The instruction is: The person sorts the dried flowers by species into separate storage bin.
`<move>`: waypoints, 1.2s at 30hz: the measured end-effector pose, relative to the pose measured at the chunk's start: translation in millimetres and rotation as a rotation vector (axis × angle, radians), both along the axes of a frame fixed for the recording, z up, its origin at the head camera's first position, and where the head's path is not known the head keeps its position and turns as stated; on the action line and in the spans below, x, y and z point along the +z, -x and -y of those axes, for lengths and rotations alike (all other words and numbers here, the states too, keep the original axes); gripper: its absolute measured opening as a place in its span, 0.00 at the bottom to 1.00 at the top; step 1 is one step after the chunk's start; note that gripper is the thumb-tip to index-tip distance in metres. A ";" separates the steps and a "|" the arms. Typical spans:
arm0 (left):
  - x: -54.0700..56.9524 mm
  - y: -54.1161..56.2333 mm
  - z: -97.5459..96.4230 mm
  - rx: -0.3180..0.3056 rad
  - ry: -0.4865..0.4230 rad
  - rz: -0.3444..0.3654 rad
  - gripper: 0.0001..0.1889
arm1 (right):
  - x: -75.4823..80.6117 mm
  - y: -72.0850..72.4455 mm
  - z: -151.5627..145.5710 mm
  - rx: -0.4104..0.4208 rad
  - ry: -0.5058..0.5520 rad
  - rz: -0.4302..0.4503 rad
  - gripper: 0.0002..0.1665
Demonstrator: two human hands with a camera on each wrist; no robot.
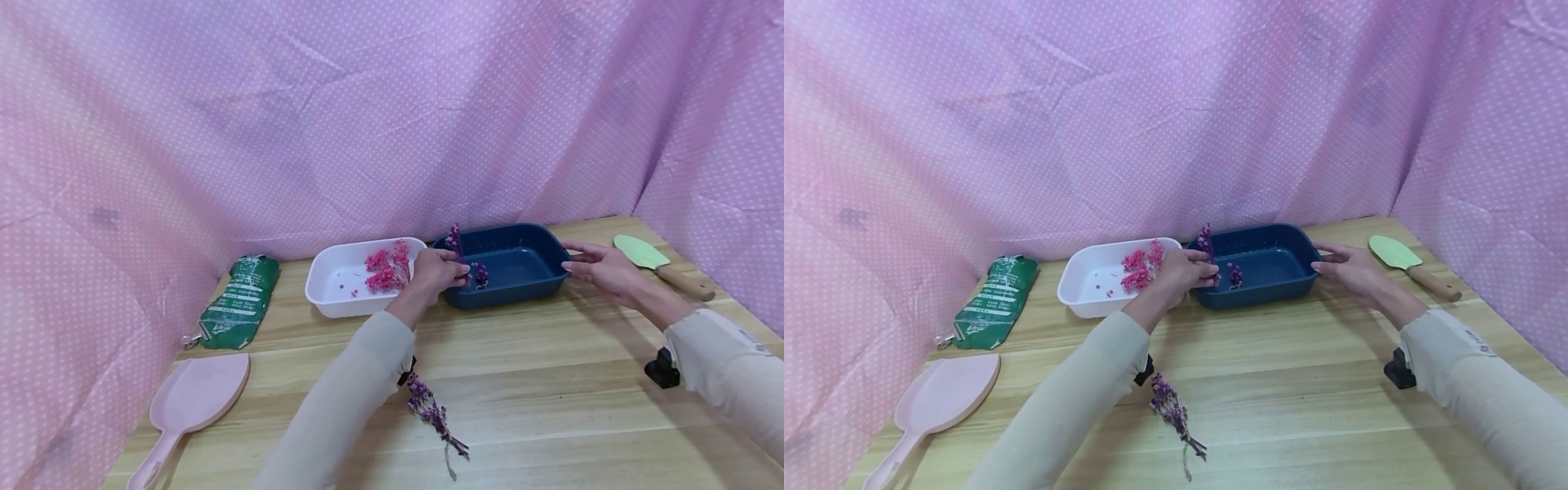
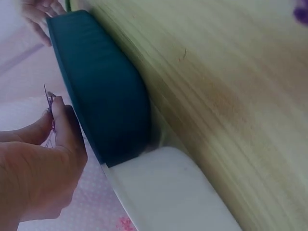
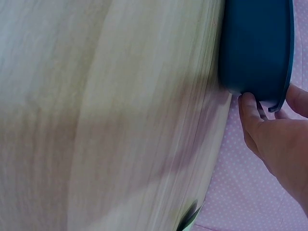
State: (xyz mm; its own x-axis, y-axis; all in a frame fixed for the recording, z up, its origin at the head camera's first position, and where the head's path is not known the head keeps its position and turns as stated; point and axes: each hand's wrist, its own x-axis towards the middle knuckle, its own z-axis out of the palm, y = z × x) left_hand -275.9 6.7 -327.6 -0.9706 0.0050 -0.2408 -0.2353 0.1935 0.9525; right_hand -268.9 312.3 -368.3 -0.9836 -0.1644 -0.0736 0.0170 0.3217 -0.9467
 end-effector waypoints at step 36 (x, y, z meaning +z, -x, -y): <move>-15.6 -158.8 123.5 -0.172 -0.039 0.202 0.25 | -1.4 1.2 0.3 0.025 0.031 0.014 0.42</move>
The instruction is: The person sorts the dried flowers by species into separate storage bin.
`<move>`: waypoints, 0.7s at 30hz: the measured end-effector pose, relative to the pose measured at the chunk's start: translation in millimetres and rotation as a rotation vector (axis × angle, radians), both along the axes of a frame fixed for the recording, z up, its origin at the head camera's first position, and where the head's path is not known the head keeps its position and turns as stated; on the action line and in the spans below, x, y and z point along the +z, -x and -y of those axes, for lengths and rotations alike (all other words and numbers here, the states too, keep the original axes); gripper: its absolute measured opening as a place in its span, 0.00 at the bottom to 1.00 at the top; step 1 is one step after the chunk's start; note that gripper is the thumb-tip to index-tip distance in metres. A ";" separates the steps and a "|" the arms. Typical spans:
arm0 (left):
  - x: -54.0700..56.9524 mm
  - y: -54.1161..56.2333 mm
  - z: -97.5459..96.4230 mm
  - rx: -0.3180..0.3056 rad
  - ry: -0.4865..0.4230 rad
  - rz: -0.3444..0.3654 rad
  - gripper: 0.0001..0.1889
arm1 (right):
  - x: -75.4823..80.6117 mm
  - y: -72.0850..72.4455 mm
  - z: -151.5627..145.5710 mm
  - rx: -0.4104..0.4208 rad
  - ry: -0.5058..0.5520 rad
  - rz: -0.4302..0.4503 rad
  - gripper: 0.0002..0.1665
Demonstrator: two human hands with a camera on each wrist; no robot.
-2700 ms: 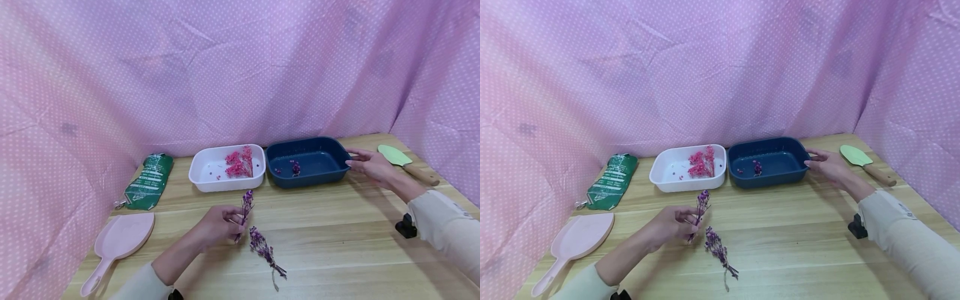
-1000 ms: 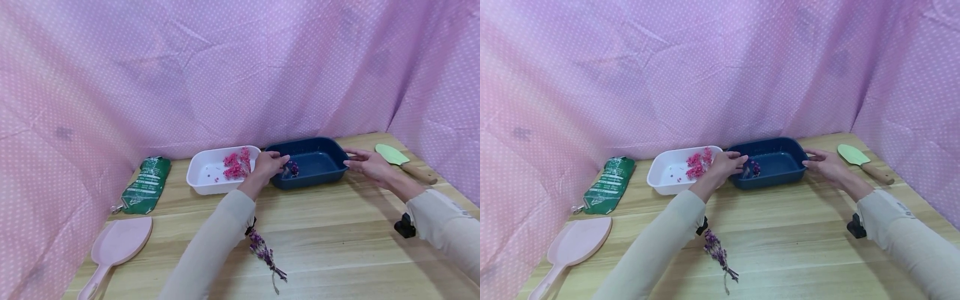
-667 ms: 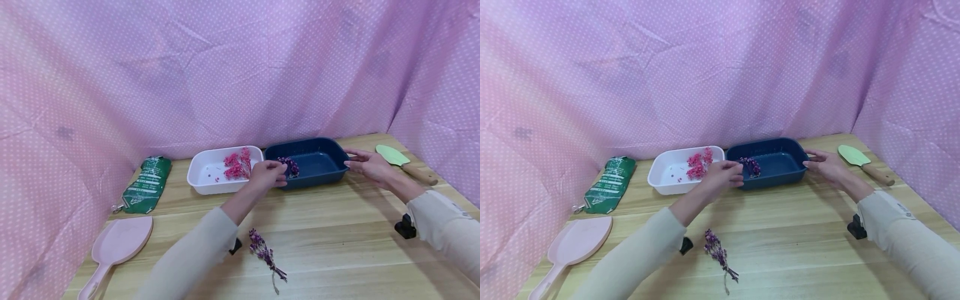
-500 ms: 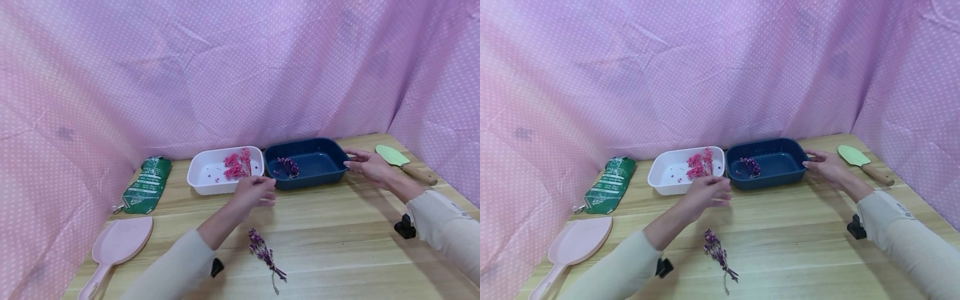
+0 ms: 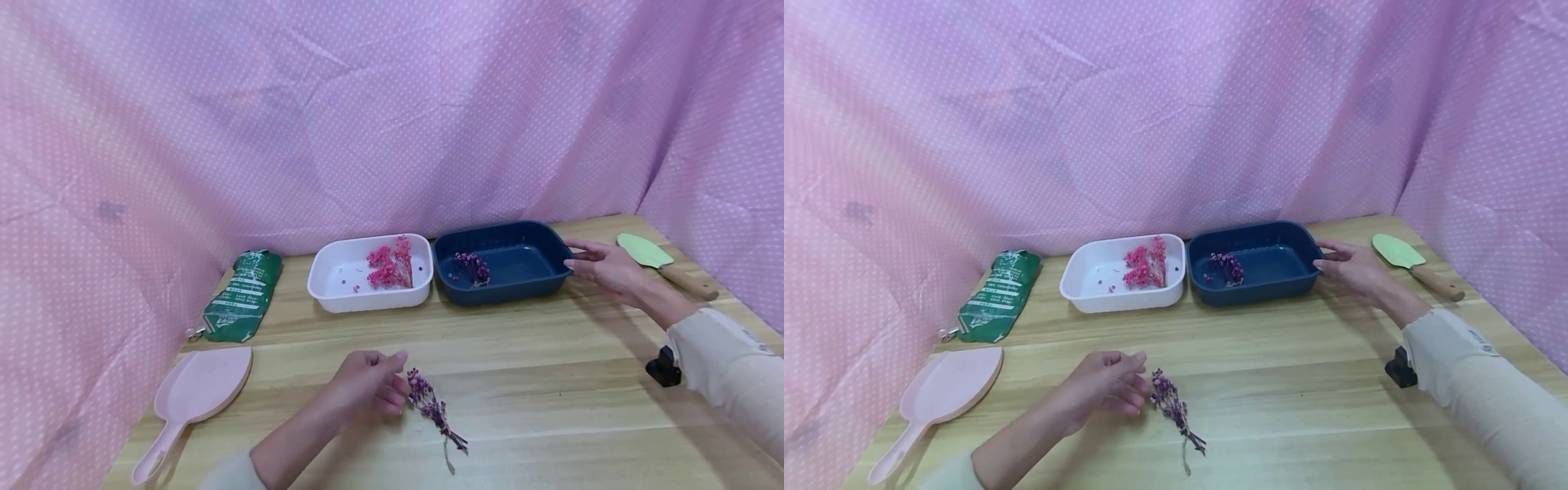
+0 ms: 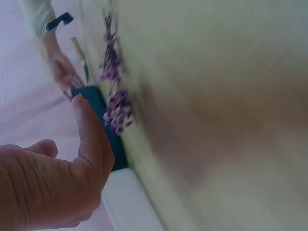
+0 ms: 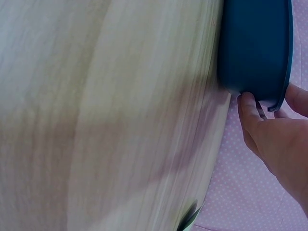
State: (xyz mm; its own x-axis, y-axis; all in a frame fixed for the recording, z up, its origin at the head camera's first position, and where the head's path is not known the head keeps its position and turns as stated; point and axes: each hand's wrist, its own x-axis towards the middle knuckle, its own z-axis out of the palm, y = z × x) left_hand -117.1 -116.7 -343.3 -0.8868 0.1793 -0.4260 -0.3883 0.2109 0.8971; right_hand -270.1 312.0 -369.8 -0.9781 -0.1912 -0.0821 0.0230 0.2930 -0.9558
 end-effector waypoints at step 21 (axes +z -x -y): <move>-34.5 -17.2 -55.9 -0.412 1.159 -0.658 0.29 | 1.7 0.9 1.3 0.001 0.057 0.015 0.42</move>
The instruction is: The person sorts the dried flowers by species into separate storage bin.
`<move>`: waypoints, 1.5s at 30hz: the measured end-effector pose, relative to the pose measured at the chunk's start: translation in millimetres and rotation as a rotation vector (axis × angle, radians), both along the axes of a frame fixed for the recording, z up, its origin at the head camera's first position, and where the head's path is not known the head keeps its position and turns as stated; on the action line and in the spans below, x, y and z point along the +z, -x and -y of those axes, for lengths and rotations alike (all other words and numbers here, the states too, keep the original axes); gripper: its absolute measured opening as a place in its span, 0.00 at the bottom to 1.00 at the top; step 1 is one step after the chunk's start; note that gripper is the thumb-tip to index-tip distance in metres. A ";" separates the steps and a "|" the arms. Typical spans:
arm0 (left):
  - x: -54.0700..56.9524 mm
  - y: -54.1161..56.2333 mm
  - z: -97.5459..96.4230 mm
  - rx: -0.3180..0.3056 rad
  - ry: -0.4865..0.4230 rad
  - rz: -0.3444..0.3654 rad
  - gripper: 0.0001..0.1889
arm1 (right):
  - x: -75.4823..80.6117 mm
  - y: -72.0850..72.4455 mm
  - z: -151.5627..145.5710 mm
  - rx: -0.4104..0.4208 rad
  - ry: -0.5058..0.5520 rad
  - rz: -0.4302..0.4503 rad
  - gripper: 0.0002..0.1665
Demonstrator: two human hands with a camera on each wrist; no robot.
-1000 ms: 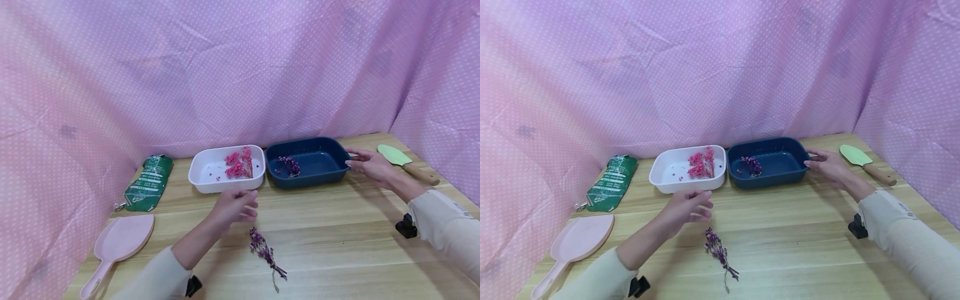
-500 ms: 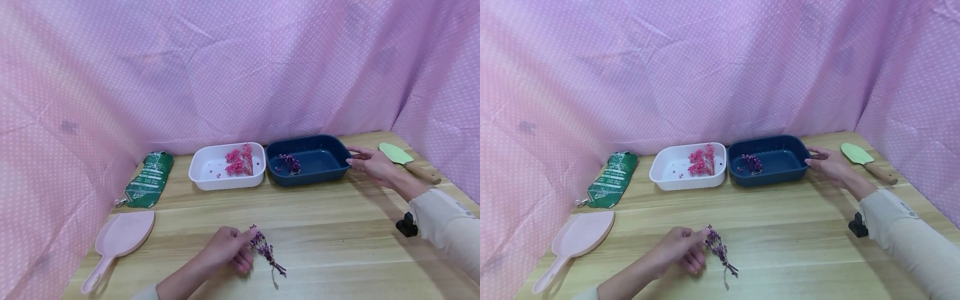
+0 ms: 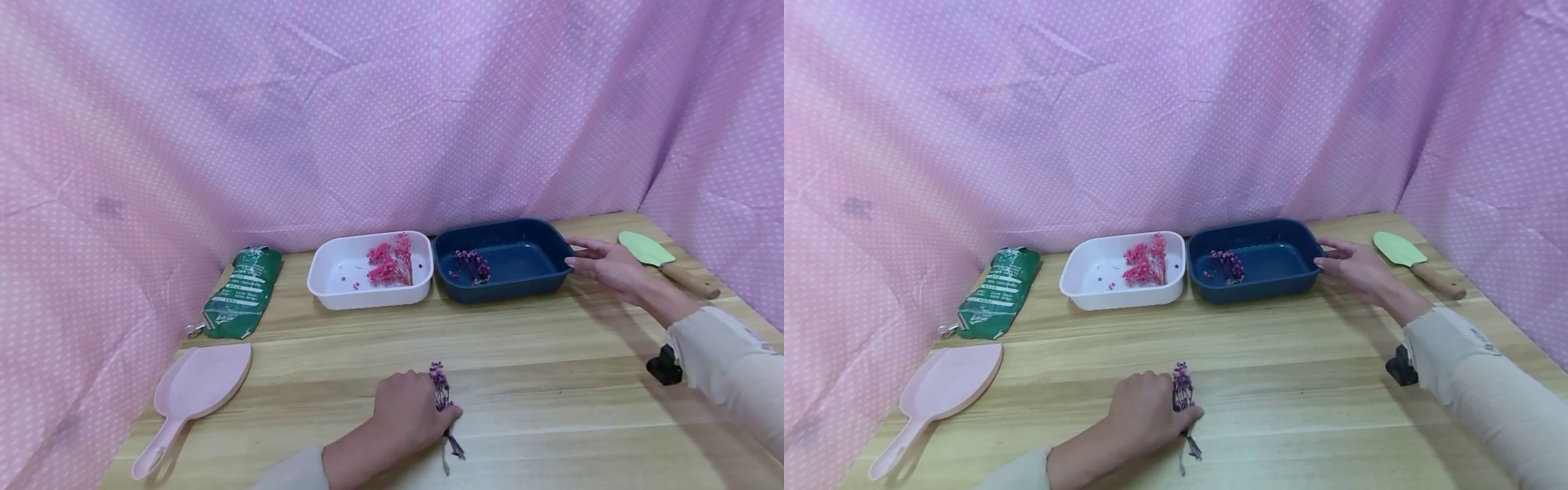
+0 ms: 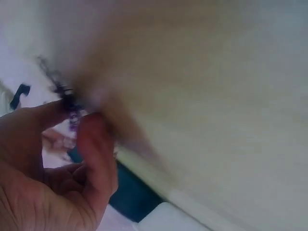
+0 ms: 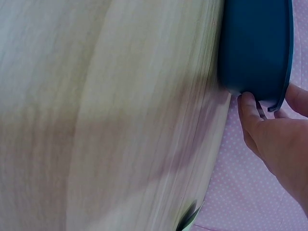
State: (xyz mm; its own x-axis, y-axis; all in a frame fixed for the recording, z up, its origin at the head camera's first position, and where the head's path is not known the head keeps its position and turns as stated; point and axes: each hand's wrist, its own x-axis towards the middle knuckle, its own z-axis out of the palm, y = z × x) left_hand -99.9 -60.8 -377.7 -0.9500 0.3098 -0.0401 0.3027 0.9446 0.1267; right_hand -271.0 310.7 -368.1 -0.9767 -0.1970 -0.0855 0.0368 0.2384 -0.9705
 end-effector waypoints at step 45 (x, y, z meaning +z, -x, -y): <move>55.7 171.7 -45.0 0.519 -1.375 0.446 0.13 | 1.0 -0.2 0.1 -0.002 -0.055 0.010 0.44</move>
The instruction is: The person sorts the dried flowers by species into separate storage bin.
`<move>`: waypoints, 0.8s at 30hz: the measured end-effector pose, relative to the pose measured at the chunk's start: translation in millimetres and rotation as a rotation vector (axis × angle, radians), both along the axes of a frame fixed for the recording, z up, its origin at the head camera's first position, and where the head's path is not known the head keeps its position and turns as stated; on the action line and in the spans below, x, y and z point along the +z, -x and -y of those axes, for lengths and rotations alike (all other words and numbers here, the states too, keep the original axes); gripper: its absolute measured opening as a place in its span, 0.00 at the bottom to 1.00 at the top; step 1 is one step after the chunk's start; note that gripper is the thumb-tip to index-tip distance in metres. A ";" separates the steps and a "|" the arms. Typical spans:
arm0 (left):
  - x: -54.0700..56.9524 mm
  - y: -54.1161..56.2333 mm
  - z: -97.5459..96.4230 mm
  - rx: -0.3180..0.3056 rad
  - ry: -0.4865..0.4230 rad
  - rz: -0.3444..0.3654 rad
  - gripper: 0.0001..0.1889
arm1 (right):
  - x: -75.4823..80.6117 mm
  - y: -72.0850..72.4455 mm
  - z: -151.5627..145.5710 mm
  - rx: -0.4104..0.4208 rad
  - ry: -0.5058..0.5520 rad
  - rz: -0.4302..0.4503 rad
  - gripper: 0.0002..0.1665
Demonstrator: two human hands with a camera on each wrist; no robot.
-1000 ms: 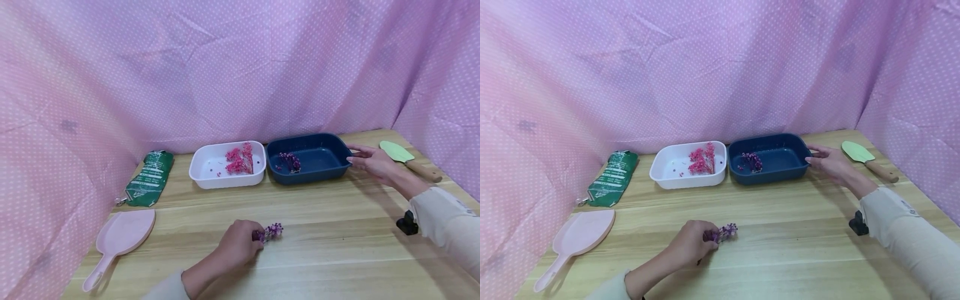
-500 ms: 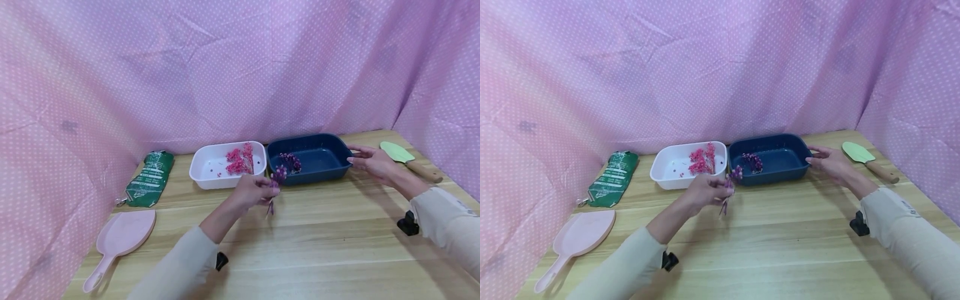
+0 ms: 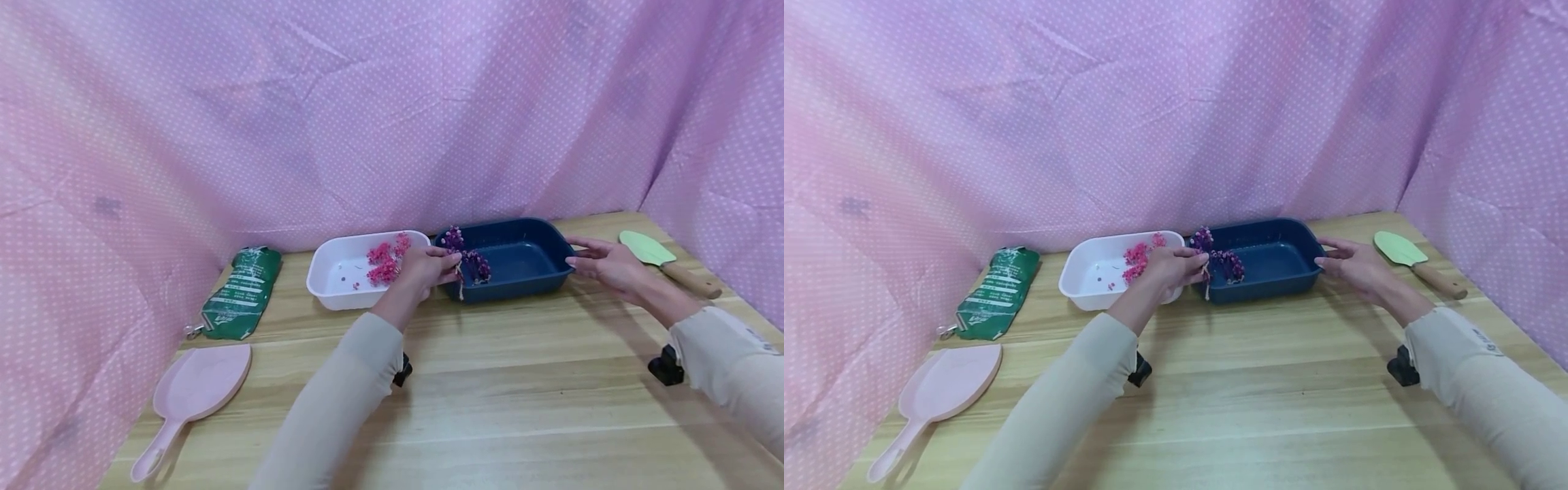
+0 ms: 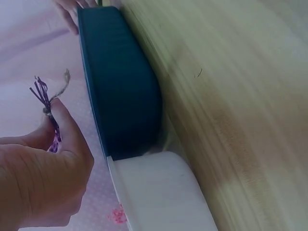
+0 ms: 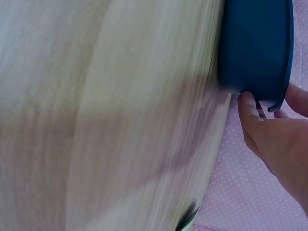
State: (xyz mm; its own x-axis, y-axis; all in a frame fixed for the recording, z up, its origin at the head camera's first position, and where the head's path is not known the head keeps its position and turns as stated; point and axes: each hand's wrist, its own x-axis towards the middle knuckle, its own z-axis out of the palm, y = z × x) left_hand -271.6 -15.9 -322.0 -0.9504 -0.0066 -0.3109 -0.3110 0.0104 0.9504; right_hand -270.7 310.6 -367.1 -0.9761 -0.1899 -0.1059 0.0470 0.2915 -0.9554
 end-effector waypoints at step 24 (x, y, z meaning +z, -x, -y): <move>4.0 -8.3 24.0 -0.282 0.099 -0.211 0.25 | -2.4 -0.2 0.7 -0.008 -0.006 0.015 0.43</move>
